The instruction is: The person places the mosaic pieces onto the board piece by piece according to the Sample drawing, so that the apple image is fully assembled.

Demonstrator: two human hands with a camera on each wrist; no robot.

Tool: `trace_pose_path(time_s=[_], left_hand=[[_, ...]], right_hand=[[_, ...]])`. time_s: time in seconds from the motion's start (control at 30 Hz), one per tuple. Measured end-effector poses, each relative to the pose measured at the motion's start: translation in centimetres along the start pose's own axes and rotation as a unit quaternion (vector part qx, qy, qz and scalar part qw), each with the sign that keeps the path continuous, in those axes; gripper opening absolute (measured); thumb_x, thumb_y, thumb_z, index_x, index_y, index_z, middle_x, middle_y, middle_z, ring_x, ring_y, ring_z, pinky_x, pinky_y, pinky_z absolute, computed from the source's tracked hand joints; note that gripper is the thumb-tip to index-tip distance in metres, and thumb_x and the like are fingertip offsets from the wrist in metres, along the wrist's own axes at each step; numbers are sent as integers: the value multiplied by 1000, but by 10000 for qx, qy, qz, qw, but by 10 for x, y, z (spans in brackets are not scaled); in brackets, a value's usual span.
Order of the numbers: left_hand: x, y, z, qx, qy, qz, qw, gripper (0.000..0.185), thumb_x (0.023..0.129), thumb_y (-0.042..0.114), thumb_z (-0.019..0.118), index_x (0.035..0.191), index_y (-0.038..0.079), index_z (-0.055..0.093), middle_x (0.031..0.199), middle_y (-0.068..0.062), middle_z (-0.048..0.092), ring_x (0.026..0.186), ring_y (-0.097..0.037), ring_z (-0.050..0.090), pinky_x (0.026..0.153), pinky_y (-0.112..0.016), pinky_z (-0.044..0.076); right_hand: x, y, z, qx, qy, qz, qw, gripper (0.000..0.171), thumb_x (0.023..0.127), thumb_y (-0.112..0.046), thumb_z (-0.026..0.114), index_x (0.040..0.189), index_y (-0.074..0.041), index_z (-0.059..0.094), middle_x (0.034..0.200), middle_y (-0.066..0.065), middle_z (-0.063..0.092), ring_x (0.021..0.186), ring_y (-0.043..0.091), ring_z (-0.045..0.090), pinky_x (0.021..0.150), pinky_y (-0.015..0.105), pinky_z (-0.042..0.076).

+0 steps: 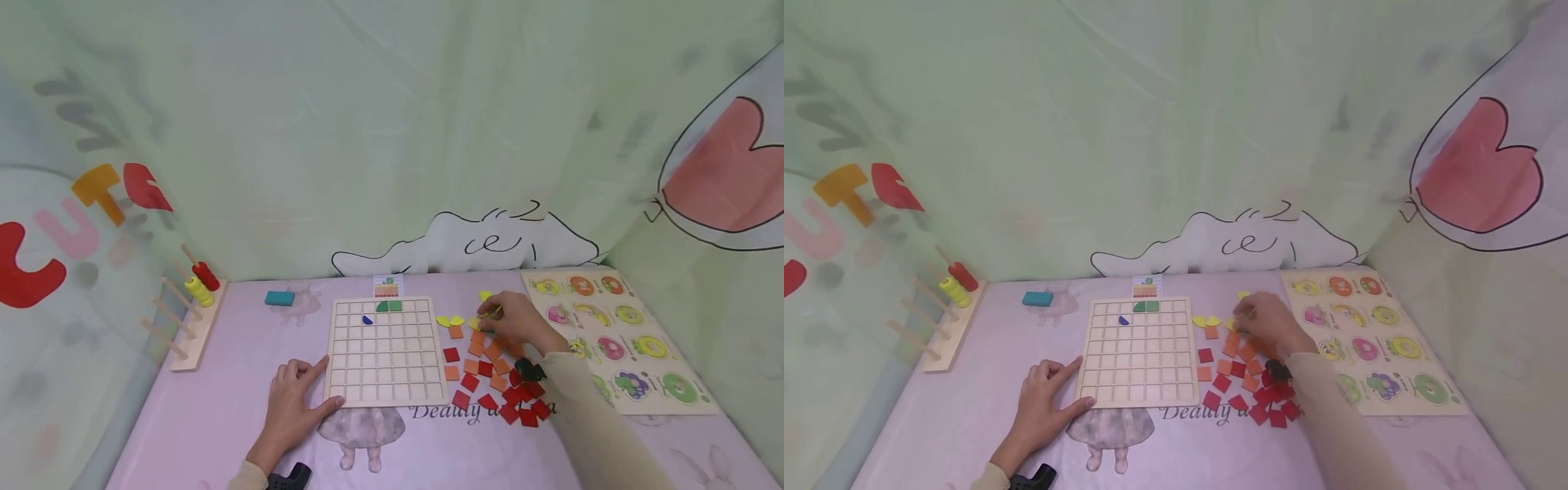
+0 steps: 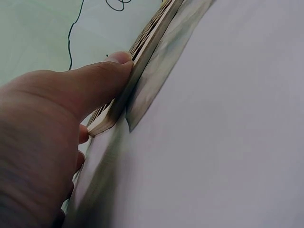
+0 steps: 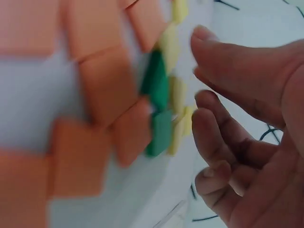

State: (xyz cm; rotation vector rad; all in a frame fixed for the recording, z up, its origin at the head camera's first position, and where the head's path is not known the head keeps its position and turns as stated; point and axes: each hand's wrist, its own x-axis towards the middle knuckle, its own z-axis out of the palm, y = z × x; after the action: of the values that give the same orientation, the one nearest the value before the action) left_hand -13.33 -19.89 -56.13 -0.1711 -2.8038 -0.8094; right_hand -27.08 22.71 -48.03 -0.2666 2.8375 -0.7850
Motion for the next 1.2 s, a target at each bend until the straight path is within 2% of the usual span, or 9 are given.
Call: trace_pose_path(time_s=[0.1,0.23,0.5,0.7,0.87,0.93,1.07,1.2], left_hand=[[0,0,-1,-23,1,-24,10000,78,80,54,88,146,19,66,111,-2,52,98,-15,40,84,-37,35],[1,0,-1,-68,-4,-43,10000,78,80,54,88,147,19,66,112,-3,52,98,-15,39,85,-38,35],[2,0,2,-67,-1,-48,10000,79,80,57,87,147,20,66,111,-2,52,96,-14,39,84,-37,35],[2,0,2,-44,39,-42,10000,79,79,55,88,146,20,66,110,-2,52,96,-14,39,83,-36,34],[2,0,2,-54,50,-33,10000,79,79,54,88,146,19,66,110,-3,52,97,-15,40,84,-37,34],[2,0,2,-44,52,-28,10000,79,79,54,88,146,19,66,109,-3,52,97,-16,40,84,-37,35],[1,0,1,-44,48,-24,10000,79,79,54,88,146,19,66,109,-2,52,96,-15,39,84,-37,34],[1,0,1,-56,41,-28,10000,79,79,54,88,146,18,66,109,-2,52,96,-15,39,84,-37,34]], right_hand=[[-3,7,2,-8,-200,81,9998,28,93,-16,83,116,-2,75,106,13,72,94,26,61,87,41,56],[-5,10,3,-51,-191,167,9997,28,92,-16,83,115,-2,74,99,10,70,92,25,59,85,40,54],[-8,12,-1,-152,-164,468,9987,26,93,-8,80,117,-2,72,105,12,69,98,26,61,84,40,58],[-7,14,-3,-304,-120,484,9983,25,91,-18,85,104,-3,71,100,12,68,95,27,60,85,43,57],[-7,11,-4,-265,-192,418,9986,23,92,-21,85,95,-6,68,91,8,65,90,25,59,80,38,53],[-7,10,-4,-192,-133,322,9992,21,93,-21,83,97,-6,68,90,8,65,88,24,58,77,35,52],[-5,9,1,128,205,38,9997,23,97,-20,76,113,-4,71,89,7,66,82,22,58,68,32,51],[0,4,11,664,524,-89,9964,25,99,-24,74,119,-8,76,88,7,67,80,21,57,64,29,50]])
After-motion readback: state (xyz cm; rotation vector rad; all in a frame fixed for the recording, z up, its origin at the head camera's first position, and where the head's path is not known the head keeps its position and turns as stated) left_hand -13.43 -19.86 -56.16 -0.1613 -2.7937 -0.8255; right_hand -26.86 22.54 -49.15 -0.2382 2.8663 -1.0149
